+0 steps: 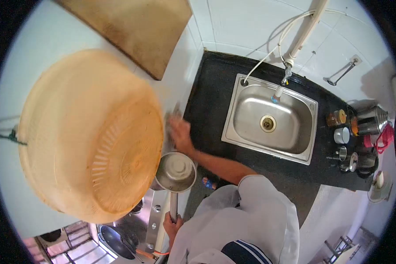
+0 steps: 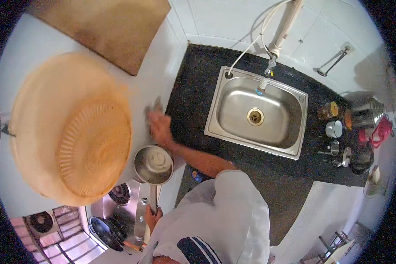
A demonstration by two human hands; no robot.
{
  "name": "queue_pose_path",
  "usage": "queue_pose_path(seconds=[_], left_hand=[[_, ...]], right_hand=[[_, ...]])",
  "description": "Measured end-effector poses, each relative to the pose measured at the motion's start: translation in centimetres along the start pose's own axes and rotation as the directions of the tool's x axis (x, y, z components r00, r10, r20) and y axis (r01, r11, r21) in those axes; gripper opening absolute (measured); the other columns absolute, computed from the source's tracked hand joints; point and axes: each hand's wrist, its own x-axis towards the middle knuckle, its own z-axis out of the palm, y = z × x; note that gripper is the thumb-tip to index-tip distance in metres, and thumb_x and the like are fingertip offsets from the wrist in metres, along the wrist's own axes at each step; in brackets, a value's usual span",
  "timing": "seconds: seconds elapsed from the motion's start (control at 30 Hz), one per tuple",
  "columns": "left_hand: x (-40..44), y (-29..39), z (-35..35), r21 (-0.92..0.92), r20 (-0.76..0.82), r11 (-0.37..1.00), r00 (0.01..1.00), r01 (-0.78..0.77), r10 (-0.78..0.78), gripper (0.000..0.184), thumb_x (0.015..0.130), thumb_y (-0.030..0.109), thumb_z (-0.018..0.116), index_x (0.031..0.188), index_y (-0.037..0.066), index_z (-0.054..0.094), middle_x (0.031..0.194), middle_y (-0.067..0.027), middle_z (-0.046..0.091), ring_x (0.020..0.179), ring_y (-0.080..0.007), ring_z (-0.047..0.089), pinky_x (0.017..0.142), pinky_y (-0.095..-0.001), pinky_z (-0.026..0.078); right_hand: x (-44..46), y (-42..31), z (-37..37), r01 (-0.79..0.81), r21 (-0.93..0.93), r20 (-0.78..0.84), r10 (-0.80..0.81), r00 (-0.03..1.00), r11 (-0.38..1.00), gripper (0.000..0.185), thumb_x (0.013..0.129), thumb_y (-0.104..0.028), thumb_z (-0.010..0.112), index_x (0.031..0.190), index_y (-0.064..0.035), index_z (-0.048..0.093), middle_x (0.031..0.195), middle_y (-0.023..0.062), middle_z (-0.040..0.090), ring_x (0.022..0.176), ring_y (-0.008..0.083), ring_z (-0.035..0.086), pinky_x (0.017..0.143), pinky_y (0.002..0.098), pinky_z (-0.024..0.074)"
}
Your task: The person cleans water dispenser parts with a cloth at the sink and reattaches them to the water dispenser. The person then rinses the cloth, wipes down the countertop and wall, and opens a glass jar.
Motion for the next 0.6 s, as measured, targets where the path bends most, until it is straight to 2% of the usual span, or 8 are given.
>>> queue_pose_path(seconds=[0.13,0.2,0.27,0.33,0.4,0.43,0.5,0.6], left_hand=[[0.1,1.4,-2.3,0.001,-0.021,1.0,1.0,0.004,-0.004,0.022,0.072,0.016,0.068,0.081,0.001,0.054,0.061,-0.0122,0.049,0.051,-0.0238,0.047,0.05,-0.0376,0.038],[-0.3,0.8,-2.0,0.034,-0.079,0.999,0.997,0.027,-0.025,0.021,0.071,0.014,0.067,0.081,0.001,0.054,0.061,-0.0119,0.048,0.051,-0.0233,0.046,0.05,-0.0375,0.037],[-1.0,0.9,-2.0,0.036,-0.075,0.999,0.997,-0.023,0.025,0.02,0.071,0.013,0.067,0.081,0.001,0.054,0.062,-0.0115,0.049,0.052,-0.0226,0.047,0.05,-0.0367,0.038],[-1.2,1.7,-1.4,0.026,-0.075,1.0,0.997,0.017,-0.015,0.02,0.071,0.014,0.067,0.081,0.001,0.054,0.062,-0.0116,0.05,0.052,-0.0224,0.047,0.05,-0.0363,0.037],[-0.7,2.4,-1.1,0.004,-0.087,0.999,0.996,0.037,-0.037,0.02,0.071,0.014,0.067,0.081,0.002,0.054,0.063,-0.0117,0.05,0.052,-0.0222,0.047,0.05,-0.0358,0.037],[-0.6,2.6,-0.9,-0.008,-0.083,0.998,0.995,0.056,-0.057,0.02,0.071,0.014,0.067,0.08,0.002,0.054,0.063,-0.0115,0.051,0.052,-0.0222,0.048,0.05,-0.0356,0.037],[-0.4,3.0,-0.5,-0.03,-0.084,0.997,0.994,0.074,-0.076,0.02,0.071,0.015,0.067,0.08,0.002,0.054,0.063,-0.0112,0.051,0.052,-0.0222,0.048,0.051,-0.0353,0.037],[0.0,3.2,-0.3,-0.03,-0.089,0.991,0.987,0.133,-0.135,0.019,0.072,0.015,0.066,0.08,0.002,0.054,0.062,-0.0109,0.051,0.052,-0.0231,0.049,0.05,-0.0353,0.038]], right_hand=[[5.5,-0.1,-0.7,0.255,-0.1,-0.122,-0.267,0.956,0.962,0.036,0.08,-0.01,0.051,0.113,-0.0161,0.063,0.124,0.0186,0.05,0.115,0.0367,0.045,0.094,0.0464,0.0341],[13.8,0.1,-3.5,0.112,-0.068,-0.178,-0.122,0.976,0.991,0.035,0.081,-0.007,0.048,0.112,-0.0154,0.063,0.12,0.0203,0.048,0.112,0.0362,0.044,0.095,0.0442,0.0323],[20.3,2.8,-4.7,0.018,-0.082,-0.451,-0.054,0.891,0.996,0.035,0.083,-0.008,0.048,0.116,-0.0129,0.059,0.119,0.0218,0.047,0.11,0.0392,0.044,0.095,0.0433,0.0335],[21.8,4.5,-4.5,-0.05,-0.051,-0.477,0.02,0.879,0.997,0.034,0.084,-0.008,0.049,0.116,-0.0119,0.057,0.121,0.0221,0.045,0.111,0.04,0.043,0.096,0.0458,0.0321],[20.5,3.2,-4.0,-0.08,-0.022,-0.43,0.063,0.901,0.997,0.034,0.085,-0.012,0.049,0.119,-0.0125,0.056,0.124,0.0231,0.044,0.113,0.04,0.041,0.097,0.0469,0.0312],[18.1,1.6,-3.6,-0.083,-0.15,-0.347,0.026,0.938,0.985,0.033,0.087,-0.018,0.051,0.119,-0.0121,0.056,0.125,0.0234,0.042,0.115,0.038,0.04,0.097,0.046,0.0314],[11.5,0.1,-2.2,-0.063,-0.071,0.01,0.064,0.998,0.996,0.031,0.087,-0.022,0.054,0.116,-0.0119,0.058,0.125,0.0226,0.043,0.115,0.0373,0.04,0.097,0.0459,0.031],[5.9,-2.6,-2.4,0.063,-0.05,0.106,-0.057,0.993,0.997,0.03,0.087,-0.026,0.056,0.114,-0.013,0.06,0.124,0.0214,0.044,0.114,0.0367,0.04,0.098,0.0456,0.0304]])
